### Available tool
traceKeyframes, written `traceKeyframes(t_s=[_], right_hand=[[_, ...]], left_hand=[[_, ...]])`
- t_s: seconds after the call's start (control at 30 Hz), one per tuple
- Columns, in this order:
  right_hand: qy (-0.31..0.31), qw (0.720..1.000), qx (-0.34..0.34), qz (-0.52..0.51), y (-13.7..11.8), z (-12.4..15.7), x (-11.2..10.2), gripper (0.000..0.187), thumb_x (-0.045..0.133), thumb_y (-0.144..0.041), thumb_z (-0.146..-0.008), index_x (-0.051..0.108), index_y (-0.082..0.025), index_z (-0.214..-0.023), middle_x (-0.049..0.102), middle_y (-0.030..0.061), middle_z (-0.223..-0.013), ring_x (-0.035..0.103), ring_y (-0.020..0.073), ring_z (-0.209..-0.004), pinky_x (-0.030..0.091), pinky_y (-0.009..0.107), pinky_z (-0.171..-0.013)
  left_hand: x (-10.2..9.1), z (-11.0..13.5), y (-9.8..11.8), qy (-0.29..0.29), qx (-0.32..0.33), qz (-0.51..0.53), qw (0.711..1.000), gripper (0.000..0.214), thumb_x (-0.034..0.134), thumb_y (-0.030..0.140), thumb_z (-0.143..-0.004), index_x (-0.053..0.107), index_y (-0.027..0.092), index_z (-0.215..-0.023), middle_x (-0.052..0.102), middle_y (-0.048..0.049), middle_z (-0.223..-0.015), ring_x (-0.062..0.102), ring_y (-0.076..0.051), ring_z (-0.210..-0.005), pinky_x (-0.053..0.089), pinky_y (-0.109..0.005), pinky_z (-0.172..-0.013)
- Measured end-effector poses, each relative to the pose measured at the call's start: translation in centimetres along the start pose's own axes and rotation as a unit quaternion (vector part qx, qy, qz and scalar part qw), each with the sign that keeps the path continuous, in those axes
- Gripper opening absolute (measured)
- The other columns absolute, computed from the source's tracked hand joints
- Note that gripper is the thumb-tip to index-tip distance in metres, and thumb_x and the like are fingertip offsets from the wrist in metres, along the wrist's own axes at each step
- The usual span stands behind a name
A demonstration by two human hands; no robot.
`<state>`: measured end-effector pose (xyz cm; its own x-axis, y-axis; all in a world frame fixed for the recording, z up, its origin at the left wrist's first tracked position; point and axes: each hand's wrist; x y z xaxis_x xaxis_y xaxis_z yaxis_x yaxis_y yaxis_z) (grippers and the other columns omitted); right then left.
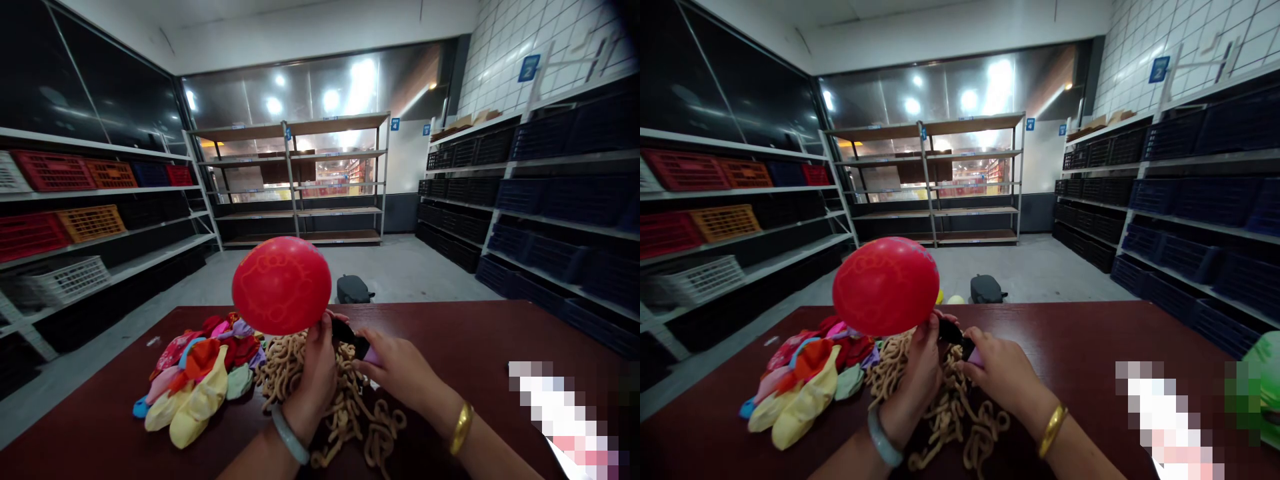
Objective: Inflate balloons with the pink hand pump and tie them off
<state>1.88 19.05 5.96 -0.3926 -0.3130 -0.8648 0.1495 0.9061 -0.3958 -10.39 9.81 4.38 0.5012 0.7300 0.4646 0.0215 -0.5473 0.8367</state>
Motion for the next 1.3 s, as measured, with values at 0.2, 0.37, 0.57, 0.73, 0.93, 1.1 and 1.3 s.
traceKeyframes(t_s=[0.2, 0.37, 0.57, 0.73, 0.93, 1.1, 1.3], right_hand=[[-0.002, 1.0, 0.004, -0.011, 0.1, -0.1, -0.2, 0.047, 0.058, -0.043, -0.087, 0.048, -0.027, -0.129, 0.065, 0.006, -0.119, 0.063, 0.0273, -0.104, 0.045, 0.037, -0.084], [0.002, 1.0, 0.0, 0.011, -0.5, 0.0, 0.0, 0.046, 0.056, -0.046, -0.087, 0.05, -0.026, -0.127, 0.068, 0.0072, -0.11, 0.065, 0.0285, -0.099, 0.046, 0.037, -0.079], [0.002, 1.0, -0.004, 0.027, -0.6, 0.2, 0.2, 0.044, 0.058, -0.047, -0.086, 0.051, -0.027, -0.125, 0.069, 0.0068, -0.104, 0.066, 0.0277, -0.094, 0.045, 0.034, -0.074], [-0.003, 0.996, 0.024, 0.088, 1.2, -0.1, -0.3, 0.042, 0.054, -0.05, -0.087, 0.053, -0.026, -0.121, 0.07, 0.0069, -0.1, 0.067, 0.0278, -0.09, 0.044, 0.035, -0.071], [-0.008, 0.977, 0.089, 0.194, 4.8, -0.5, -1.0, 0.04, 0.054, -0.047, -0.087, 0.055, -0.023, -0.119, 0.07, 0.01, -0.1, 0.067, 0.0283, -0.091, 0.045, 0.034, -0.071], [-0.013, 0.965, 0.126, 0.229, 7.3, -0.5, -0.6, 0.04, 0.056, -0.041, -0.084, 0.057, -0.019, -0.118, 0.068, 0.0142, -0.102, 0.064, 0.0306, -0.099, 0.046, 0.037, -0.076], [-0.024, 0.968, 0.127, 0.215, 8.0, -0.6, 0.0, 0.043, 0.05, -0.048, -0.086, 0.057, -0.017, -0.115, 0.07, 0.0145, -0.097, 0.066, 0.0312, -0.093, 0.046, 0.038, -0.072]], left_hand=[[0.1, 0.1, 0.3, -0.051, -0.078, 0.08, 0.992, 0.029, 0.064, 0.043, -0.082, 0.059, 0.016, -0.09, 0.067, -0.0088, -0.09, 0.064, -0.021, -0.083, 0.05, -0.035, -0.078], [0.1, -0.1, 0.8, -0.025, -0.074, 0.12, 0.99, 0.026, 0.063, 0.041, -0.082, 0.058, 0.016, -0.083, 0.068, -0.0076, -0.078, 0.066, -0.021, -0.075, 0.052, -0.036, -0.073], [-1.2, -2.2, 1.2, 0.043, -0.033, 0.124, 0.991, 0.023, 0.064, 0.037, -0.081, 0.056, 0.015, -0.078, 0.065, -0.0036, -0.068, 0.065, -0.017, -0.065, 0.053, -0.034, -0.07], [-3.7, -5.4, 1.9, 0.136, -0.038, 0.172, 0.975, 0.017, 0.064, 0.027, -0.081, 0.052, 0.016, -0.075, 0.058, 0.0026, -0.058, 0.058, -0.01, -0.053, 0.054, -0.028, -0.065], [-3.0, -4.4, 2.0, 0.099, -0.117, 0.154, 0.976, 0.011, 0.062, 0.021, -0.076, 0.053, 0.016, -0.078, 0.062, -0.002, -0.063, 0.061, -0.013, -0.056, 0.051, -0.024, -0.057], [-2.9, -3.9, 2.2, 0.053, -0.138, 0.165, 0.975, 0.023, 0.06, 0.027, -0.071, 0.039, 0.02, -0.064, 0.046, 0.0037, -0.051, 0.046, -0.01, -0.044, 0.033, -0.017, -0.038], [-2.9, -3.4, 3.1, 0.022, -0.184, 0.189, 0.964, 0.033, 0.053, 0.042, -0.075, 0.03, 0.022, -0.062, 0.033, 0.0052, -0.048, 0.031, -0.01, -0.038, 0.016, -0.019, -0.031]])
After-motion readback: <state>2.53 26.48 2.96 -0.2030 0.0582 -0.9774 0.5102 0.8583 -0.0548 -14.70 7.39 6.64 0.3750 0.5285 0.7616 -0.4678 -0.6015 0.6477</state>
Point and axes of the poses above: each hand's wrist, its own z-axis away from the middle knuckle, its own x-axis out of the palm, y = z × x
